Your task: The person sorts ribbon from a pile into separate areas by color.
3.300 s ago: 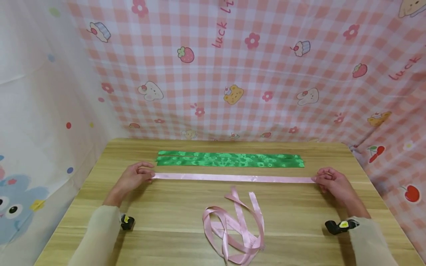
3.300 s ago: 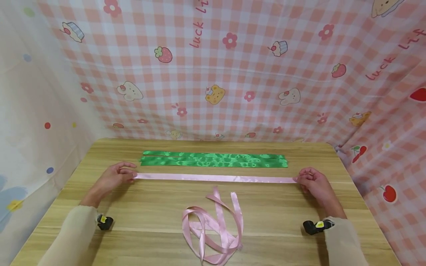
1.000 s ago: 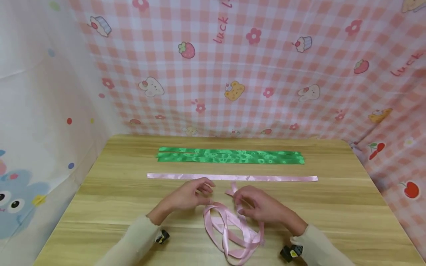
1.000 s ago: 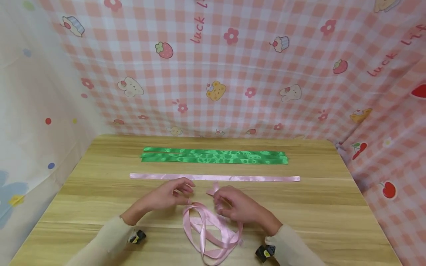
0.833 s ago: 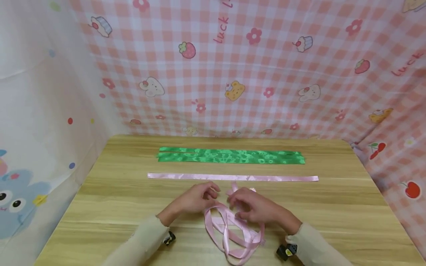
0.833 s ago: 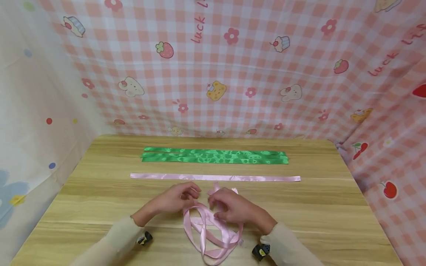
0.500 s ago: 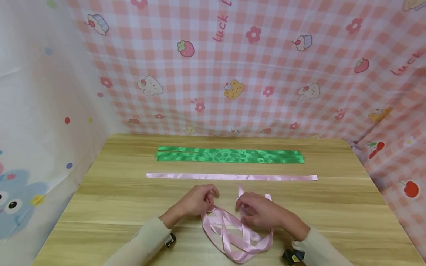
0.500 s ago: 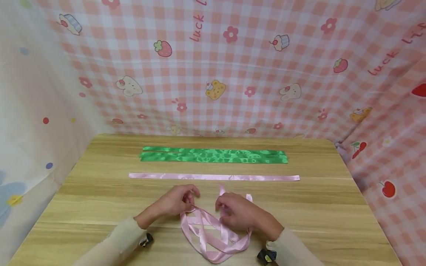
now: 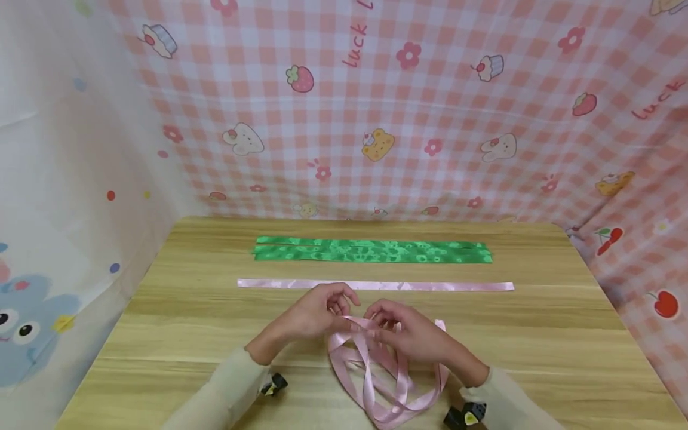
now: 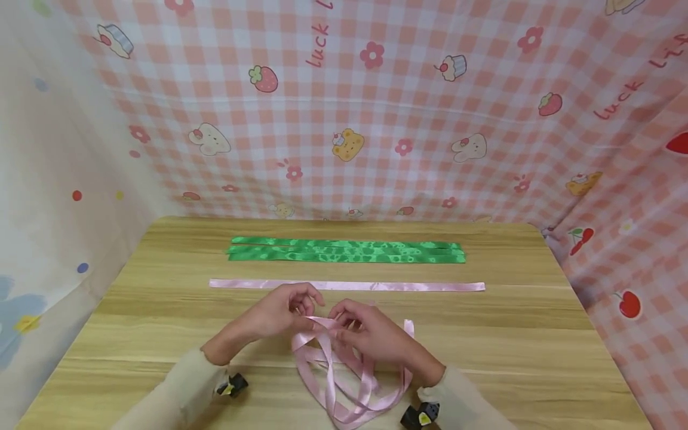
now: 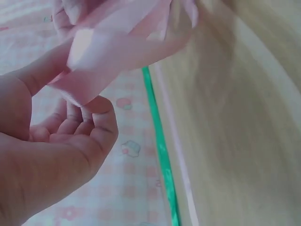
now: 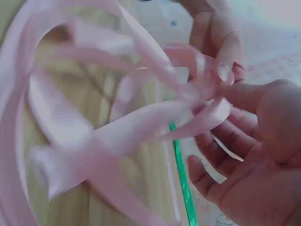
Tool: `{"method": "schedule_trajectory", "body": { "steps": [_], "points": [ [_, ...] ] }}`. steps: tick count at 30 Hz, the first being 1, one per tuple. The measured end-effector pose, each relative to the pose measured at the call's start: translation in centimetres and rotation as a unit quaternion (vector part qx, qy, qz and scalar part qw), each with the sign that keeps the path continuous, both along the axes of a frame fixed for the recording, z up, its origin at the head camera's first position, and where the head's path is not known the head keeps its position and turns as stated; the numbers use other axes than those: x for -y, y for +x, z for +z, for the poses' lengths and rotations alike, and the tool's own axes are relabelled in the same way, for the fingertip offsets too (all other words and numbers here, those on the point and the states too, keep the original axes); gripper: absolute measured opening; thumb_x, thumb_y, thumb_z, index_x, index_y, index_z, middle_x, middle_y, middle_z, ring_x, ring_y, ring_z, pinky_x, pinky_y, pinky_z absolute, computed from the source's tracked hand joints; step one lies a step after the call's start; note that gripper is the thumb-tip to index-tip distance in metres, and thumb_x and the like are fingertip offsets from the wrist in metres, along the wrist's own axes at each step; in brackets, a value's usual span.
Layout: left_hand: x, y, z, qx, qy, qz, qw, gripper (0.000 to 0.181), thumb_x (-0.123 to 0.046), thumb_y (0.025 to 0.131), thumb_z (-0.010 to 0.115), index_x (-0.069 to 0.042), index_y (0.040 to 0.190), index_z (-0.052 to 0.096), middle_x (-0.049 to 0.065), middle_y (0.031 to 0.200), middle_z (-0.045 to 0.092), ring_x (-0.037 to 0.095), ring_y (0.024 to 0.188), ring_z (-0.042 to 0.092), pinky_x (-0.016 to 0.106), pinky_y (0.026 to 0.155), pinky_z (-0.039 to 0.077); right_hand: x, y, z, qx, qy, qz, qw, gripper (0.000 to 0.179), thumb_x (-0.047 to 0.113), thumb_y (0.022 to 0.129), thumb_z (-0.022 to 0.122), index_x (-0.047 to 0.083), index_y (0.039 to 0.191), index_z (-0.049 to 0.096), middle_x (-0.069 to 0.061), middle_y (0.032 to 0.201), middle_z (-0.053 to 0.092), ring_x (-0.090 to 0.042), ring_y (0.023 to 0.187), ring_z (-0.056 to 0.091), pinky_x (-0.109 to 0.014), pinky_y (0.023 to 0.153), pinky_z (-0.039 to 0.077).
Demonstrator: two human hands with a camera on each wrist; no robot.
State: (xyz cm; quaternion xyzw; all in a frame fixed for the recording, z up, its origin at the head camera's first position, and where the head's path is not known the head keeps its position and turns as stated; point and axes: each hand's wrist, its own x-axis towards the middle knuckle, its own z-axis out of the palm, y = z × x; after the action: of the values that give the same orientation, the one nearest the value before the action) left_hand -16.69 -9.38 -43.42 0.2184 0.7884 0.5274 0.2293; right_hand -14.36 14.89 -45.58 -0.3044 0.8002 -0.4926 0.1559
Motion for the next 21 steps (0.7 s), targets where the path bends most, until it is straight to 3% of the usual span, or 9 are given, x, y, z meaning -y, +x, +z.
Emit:
{"method": "schedule_trajectory", "body": {
  "steps": [4,7,10,14,17,19,21],
  "points": [
    [0.6,0.1,0.4,0.048,0.022,-0.025,0.9983,0.037,-0.002,0.085,0.076,-0.002,0.118,0.059,0.005,0.088,0.067,0.015,0.078,0.063,0.025,0.067,0.051,-0.3,-0.2,1.0,0.06,-0.083,-0.016,0.9946,0.021,0.008,0.095,0.065,0.0,0.112,0.057,-0.01,0.085,0.068,-0.01,0.077,0.061,-0.025,0.071,0.05],
    [1.3,0.3,0.9,0.091,0.052,-0.051,0.9931,0.04,-0.005,0.087,0.074,-0.005,0.123,0.057,0.005,0.087,0.069,0.015,0.079,0.063,0.025,0.068,0.05,-1.0,-0.4,2.2,0.082,-0.153,-0.009,0.9848,0.019,0.0,0.095,0.062,-0.004,0.112,0.053,-0.005,0.085,0.065,-0.012,0.079,0.064,-0.026,0.075,0.055],
    [2.1,0.5,1.7,0.111,0.11,-0.078,0.9846,0.04,-0.005,0.09,0.07,-0.006,0.127,0.054,0.003,0.084,0.069,0.013,0.077,0.062,0.025,0.07,0.048,-1.8,-0.6,3.7,0.084,-0.215,0.018,0.9728,0.016,-0.004,0.096,0.057,-0.002,0.112,0.053,0.0,0.087,0.063,-0.012,0.078,0.065,-0.028,0.073,0.057],
    [3.0,0.6,3.1,0.089,0.216,-0.113,0.9657,0.038,-0.004,0.096,0.063,-0.004,0.13,0.049,-0.001,0.087,0.07,0.011,0.078,0.061,0.025,0.074,0.049,-3.1,-0.6,5.8,0.063,-0.273,0.048,0.9587,0.016,-0.009,0.097,0.051,0.0,0.11,0.052,0.002,0.088,0.059,-0.012,0.067,0.054,-0.026,0.057,0.049],
    [3.5,0.8,4.4,0.062,0.266,-0.129,0.9533,0.036,-0.005,0.099,0.058,-0.005,0.133,0.047,-0.002,0.091,0.069,0.012,0.081,0.061,0.026,0.077,0.051,-4.2,-0.6,7.2,0.035,-0.287,0.04,0.9564,0.019,-0.012,0.097,0.048,0.002,0.109,0.052,0.002,0.086,0.057,-0.015,0.064,0.045,-0.028,0.051,0.039],
    [3.9,0.9,5.2,0.045,0.274,-0.127,0.9521,0.035,-0.006,0.101,0.055,-0.007,0.135,0.047,-0.001,0.092,0.069,0.013,0.079,0.06,0.026,0.077,0.051,-5.0,-0.6,7.9,0.019,-0.292,0.032,0.9555,0.022,-0.013,0.096,0.047,0.005,0.109,0.053,0.002,0.085,0.055,-0.016,0.061,0.039,-0.03,0.048,0.032],
    [4.4,1.1,5.8,0.028,0.266,-0.119,0.9562,0.037,-0.007,0.101,0.054,-0.008,0.137,0.046,0.0,0.091,0.068,0.013,0.077,0.059,0.027,0.077,0.052,-5.9,-0.7,8.5,0.003,-0.305,0.036,0.9517,0.025,-0.014,0.096,0.044,0.005,0.11,0.053,0.001,0.085,0.053,-0.017,0.059,0.034,-0.031,0.045,0.027]
  ]
}}
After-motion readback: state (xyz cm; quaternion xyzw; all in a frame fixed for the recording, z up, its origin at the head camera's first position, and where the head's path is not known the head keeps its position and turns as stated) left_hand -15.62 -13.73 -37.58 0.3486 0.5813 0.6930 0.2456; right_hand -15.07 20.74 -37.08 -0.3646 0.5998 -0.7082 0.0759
